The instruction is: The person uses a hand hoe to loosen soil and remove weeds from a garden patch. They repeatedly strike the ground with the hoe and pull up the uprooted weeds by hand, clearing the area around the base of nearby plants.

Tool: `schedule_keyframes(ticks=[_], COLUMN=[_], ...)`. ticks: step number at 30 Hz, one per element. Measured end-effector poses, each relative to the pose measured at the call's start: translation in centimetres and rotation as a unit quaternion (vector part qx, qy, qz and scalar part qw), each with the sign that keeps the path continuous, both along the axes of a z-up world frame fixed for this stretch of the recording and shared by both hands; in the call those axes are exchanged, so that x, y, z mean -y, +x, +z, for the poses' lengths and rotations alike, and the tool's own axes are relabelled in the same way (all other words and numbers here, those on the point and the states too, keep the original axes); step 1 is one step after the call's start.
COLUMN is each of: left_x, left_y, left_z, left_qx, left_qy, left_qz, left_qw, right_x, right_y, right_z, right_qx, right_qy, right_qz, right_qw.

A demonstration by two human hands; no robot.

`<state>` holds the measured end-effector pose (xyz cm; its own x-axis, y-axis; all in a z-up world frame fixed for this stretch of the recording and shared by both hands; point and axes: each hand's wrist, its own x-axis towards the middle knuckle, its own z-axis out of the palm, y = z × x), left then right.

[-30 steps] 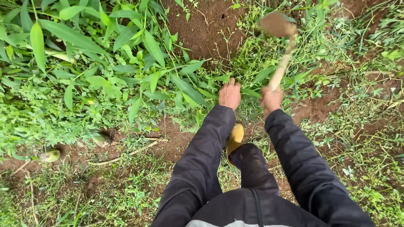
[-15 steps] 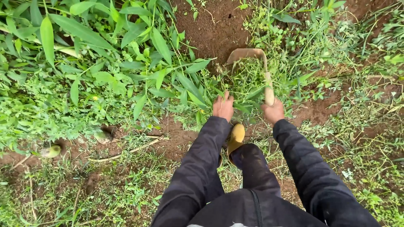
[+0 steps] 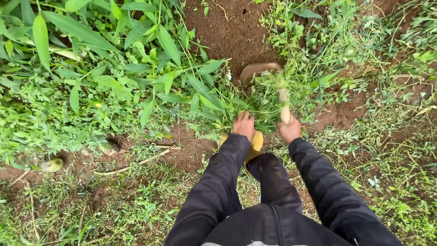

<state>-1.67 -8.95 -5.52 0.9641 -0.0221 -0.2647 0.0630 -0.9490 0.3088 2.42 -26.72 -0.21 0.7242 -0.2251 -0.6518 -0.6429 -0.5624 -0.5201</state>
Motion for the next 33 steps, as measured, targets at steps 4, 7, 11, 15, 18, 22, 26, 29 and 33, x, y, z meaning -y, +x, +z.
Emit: schedule_keyframes(ticks=[4, 7, 11, 15, 18, 22, 26, 29, 33], left_x=[0.5, 0.7, 0.3, 0.3, 0.4, 0.1, -0.4, -0.7, -0.7], left_y=[-0.2, 0.2, 0.8, 0.3, 0.1, 0.0, -0.1, -0.3, 0.2], left_z=[-0.9, -1.4, -1.2, -1.9, -2.9, -2.6, -1.7, -2.3, -5.7], left_qx=[0.006, 0.021, -0.007, -0.016, -0.021, -0.006, 0.015, 0.056, 0.170], left_qy=[0.003, 0.011, -0.011, -0.018, -0.021, -0.024, -0.015, -0.003, 0.007], left_qz=[-0.007, -0.007, -0.007, -0.010, -0.027, -0.043, -0.051, -0.065, -0.096], left_qw=[1.000, 1.000, 1.000, 1.000, 0.999, 0.999, 0.998, 0.996, 0.981], right_x=[-0.9, -0.4, -1.3, -1.3, -0.6, -0.4, -1.9, -1.0, 0.7], right_y=[1.5, 1.8, -0.1, -0.3, 2.3, -1.5, -1.9, -0.3, -2.3], right_z=[-3.9, -5.5, 1.8, -4.8, -7.4, -5.2, -2.1, -8.1, -13.7], right_qx=[0.052, 0.104, 0.009, 0.150, 0.148, 0.026, 0.100, 0.168, 0.143], right_qy=[0.006, 0.056, 0.026, 0.041, 0.050, -0.048, 0.025, 0.039, 0.021], right_qz=[-0.158, -0.237, 0.009, -0.154, -0.241, 0.002, -0.060, -0.172, -0.023], right_qw=[0.986, 0.964, 1.000, 0.976, 0.958, 0.999, 0.993, 0.970, 0.989])
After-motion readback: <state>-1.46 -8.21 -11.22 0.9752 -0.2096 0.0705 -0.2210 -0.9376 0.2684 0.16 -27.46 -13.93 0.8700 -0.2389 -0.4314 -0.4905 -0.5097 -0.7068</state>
